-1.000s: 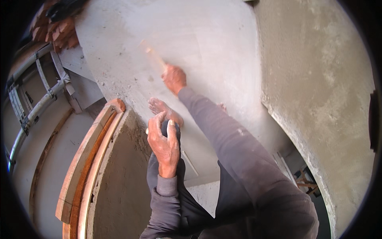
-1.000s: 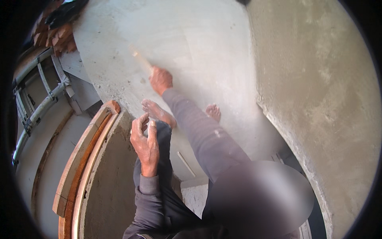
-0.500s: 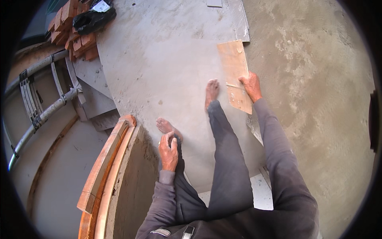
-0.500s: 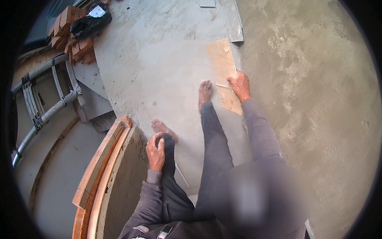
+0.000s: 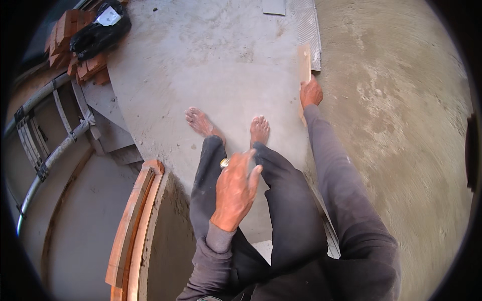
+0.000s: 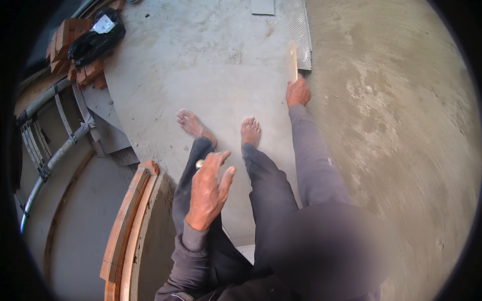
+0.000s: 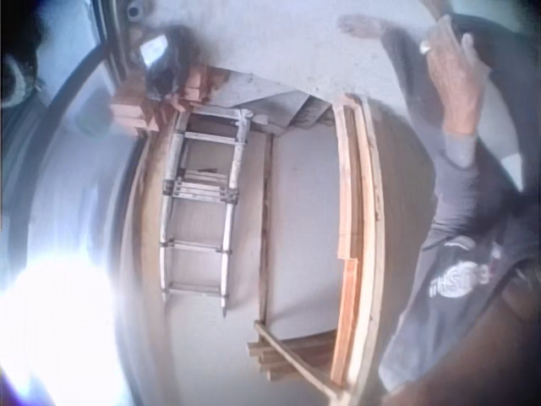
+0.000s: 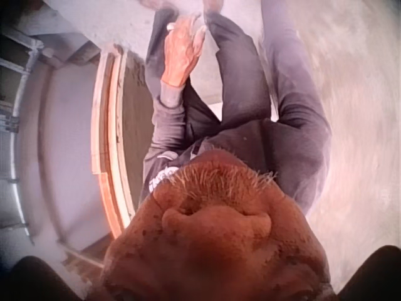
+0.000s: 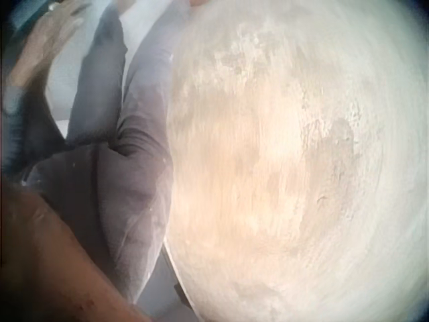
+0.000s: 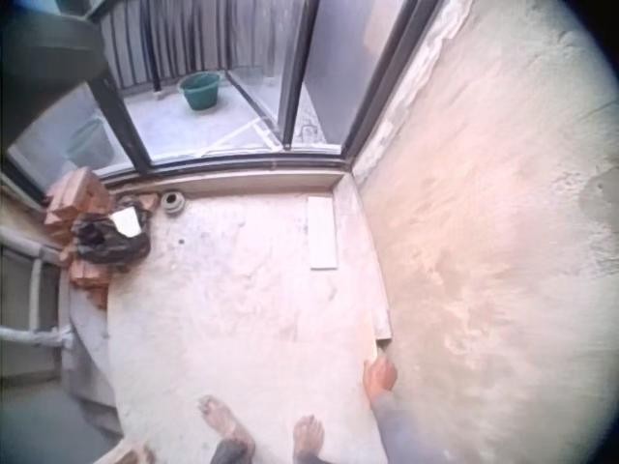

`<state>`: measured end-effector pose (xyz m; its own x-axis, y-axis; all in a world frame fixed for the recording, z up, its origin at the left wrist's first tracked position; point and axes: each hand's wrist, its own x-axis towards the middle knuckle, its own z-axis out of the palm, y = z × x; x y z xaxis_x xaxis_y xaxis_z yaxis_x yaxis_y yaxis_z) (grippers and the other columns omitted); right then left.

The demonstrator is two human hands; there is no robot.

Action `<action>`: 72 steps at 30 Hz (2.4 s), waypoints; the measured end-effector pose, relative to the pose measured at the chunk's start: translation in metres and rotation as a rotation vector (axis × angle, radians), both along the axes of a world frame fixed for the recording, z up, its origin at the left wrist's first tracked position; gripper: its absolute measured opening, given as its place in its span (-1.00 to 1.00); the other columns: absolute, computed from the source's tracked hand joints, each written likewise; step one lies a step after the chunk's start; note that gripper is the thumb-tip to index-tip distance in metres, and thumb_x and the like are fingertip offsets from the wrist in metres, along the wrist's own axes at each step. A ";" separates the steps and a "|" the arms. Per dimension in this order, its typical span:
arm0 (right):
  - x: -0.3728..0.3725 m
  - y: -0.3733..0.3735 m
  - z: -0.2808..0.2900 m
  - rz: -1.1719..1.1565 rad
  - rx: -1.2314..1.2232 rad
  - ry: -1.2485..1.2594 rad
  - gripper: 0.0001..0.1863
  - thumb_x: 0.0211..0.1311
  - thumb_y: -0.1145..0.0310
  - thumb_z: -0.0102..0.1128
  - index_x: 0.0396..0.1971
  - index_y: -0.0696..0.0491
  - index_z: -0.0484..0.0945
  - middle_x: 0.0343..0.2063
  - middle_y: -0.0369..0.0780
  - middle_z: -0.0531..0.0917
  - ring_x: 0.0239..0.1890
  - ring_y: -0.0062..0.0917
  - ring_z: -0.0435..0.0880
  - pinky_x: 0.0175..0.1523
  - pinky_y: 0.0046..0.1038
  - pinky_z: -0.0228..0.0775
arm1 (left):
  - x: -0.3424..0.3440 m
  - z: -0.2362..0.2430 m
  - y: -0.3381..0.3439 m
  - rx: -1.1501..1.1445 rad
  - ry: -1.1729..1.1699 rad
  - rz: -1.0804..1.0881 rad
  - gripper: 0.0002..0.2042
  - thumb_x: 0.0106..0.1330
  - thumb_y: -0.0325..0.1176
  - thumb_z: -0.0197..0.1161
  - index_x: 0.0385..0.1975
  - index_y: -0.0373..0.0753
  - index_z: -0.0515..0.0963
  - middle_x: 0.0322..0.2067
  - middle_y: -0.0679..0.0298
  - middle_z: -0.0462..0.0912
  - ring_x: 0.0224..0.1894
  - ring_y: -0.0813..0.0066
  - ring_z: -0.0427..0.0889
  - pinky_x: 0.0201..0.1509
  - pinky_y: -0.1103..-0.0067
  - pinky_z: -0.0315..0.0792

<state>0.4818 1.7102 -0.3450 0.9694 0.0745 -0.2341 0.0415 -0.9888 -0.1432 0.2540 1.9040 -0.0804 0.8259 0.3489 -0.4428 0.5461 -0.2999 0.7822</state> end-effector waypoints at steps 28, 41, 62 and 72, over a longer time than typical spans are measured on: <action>0.059 0.184 -0.049 0.186 0.015 -0.143 -0.82 0.13 0.41 0.03 -0.27 0.06 0.55 -0.40 -0.10 0.64 -0.37 -0.20 0.64 -0.26 -0.21 0.48 | 0.024 -0.061 0.081 -0.015 0.148 0.125 -0.71 0.19 -0.44 0.20 -0.11 -0.40 0.44 -0.29 -0.02 0.53 -0.26 0.03 0.56 -0.20 0.34 0.41; 0.005 0.301 0.010 0.547 0.326 0.234 -0.73 0.01 0.36 0.08 -0.23 0.02 0.58 -0.48 -0.06 0.63 -0.36 -0.15 0.61 -0.20 -0.14 0.45 | 0.041 -0.089 0.094 0.042 0.128 0.291 -0.69 0.18 -0.39 0.22 -0.12 -0.42 0.46 -0.30 -0.02 0.57 -0.26 0.03 0.55 -0.12 0.28 0.39; 0.068 0.271 0.055 -0.042 0.954 1.619 -0.57 0.04 0.48 0.15 -0.05 0.34 0.44 -0.30 -0.13 0.62 -0.30 -0.51 0.60 -0.10 -0.49 0.48 | 0.078 -0.114 0.123 -0.833 0.077 1.152 -0.69 0.35 -0.23 0.14 -0.13 -0.40 0.46 -0.26 0.27 0.57 -0.26 0.63 0.52 -0.13 0.67 0.38; 0.269 0.202 -0.103 0.065 -0.014 0.302 -0.08 -0.15 0.09 0.39 0.12 0.37 0.17 -0.03 0.19 0.47 0.08 -0.08 0.46 0.16 -0.28 0.31 | 0.087 -0.122 0.129 -0.396 0.334 1.029 -0.78 0.36 -0.31 0.08 -0.35 -0.38 0.46 -0.49 0.37 0.50 -0.44 0.75 0.35 -0.34 0.73 0.25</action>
<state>0.7511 1.9120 -0.4479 0.8489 0.1284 -0.5127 0.0620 -0.9875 -0.1448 0.3411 2.0328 -0.2027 0.0513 0.5772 -0.8150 0.5876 0.6424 0.4920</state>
